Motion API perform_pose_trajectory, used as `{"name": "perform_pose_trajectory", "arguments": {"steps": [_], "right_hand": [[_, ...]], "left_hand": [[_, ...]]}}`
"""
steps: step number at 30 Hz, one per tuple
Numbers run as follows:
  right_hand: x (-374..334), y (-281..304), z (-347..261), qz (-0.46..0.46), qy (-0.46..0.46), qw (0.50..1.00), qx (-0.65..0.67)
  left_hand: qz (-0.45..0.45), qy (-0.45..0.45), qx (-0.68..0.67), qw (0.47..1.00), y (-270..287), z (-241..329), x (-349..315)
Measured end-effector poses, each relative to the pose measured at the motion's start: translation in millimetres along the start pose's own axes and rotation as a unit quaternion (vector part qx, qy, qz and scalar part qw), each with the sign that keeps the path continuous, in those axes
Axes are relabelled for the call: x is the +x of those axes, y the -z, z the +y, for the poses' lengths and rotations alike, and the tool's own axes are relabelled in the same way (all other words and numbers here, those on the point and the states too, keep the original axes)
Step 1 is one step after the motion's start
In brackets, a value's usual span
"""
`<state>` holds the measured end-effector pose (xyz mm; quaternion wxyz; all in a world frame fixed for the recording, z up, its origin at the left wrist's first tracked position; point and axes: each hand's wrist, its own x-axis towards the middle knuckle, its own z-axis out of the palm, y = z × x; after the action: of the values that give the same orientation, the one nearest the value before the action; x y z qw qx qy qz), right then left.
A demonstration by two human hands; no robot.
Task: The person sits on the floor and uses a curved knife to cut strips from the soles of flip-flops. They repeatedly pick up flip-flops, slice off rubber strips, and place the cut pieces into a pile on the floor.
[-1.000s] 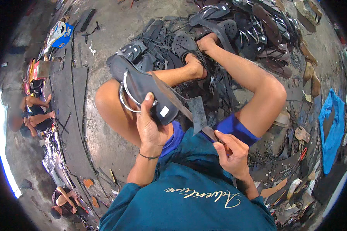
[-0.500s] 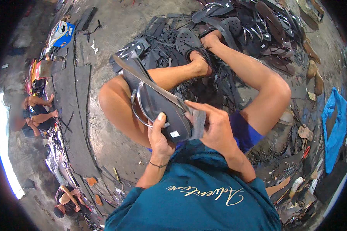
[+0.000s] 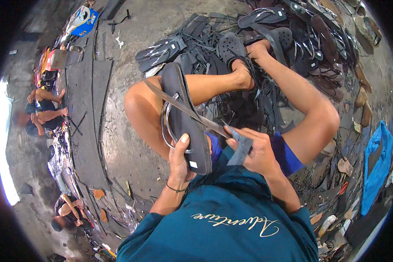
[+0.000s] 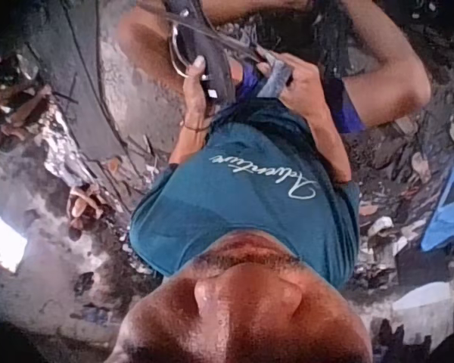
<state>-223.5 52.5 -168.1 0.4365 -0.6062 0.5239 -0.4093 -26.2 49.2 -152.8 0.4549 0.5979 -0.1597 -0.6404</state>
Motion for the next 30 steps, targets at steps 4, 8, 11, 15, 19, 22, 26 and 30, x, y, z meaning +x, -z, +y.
{"name": "perform_pose_trajectory", "arguments": {"steps": [4,8,11,15,19,22,26,30], "right_hand": [[20.0,-22.8,4.8,0.064,0.031,0.997,-0.040],[44.7,-42.8,20.6,0.167,0.124,0.966,-0.155],[93.3,-38.0,27.2,0.215,0.121,0.961,-0.123],[126.3,-26.8,46.8,0.093,-0.085,0.987,0.098],[73.9,7.5,2.9,0.038,-0.220,0.956,0.188],[30.9,6.2,3.5,0.002,-0.215,0.967,0.140],[15.6,-16.2,-8.2,0.068,-0.137,0.984,0.096],[3.2,-15.9,-10.8,0.058,-0.119,0.988,0.076]], "left_hand": [[-0.051,0.004,-0.004,0.999,-8.5,10.4,-5.4],[-0.040,0.037,-0.065,0.996,-8.0,7.5,-6.0],[-0.090,0.061,-0.024,0.994,1.5,-10.7,-18.9],[-0.124,0.002,-0.008,0.992,7.5,-22.6,-16.9],[-0.166,-0.040,0.161,0.972,9.5,-24.4,-10.4],[-0.323,-0.112,0.294,0.892,23.3,-10.1,6.0],[-0.222,-0.062,0.135,0.964,-16.0,27.9,34.0],[-0.177,-0.122,0.185,0.959,-27.8,18.9,28.0]]}}
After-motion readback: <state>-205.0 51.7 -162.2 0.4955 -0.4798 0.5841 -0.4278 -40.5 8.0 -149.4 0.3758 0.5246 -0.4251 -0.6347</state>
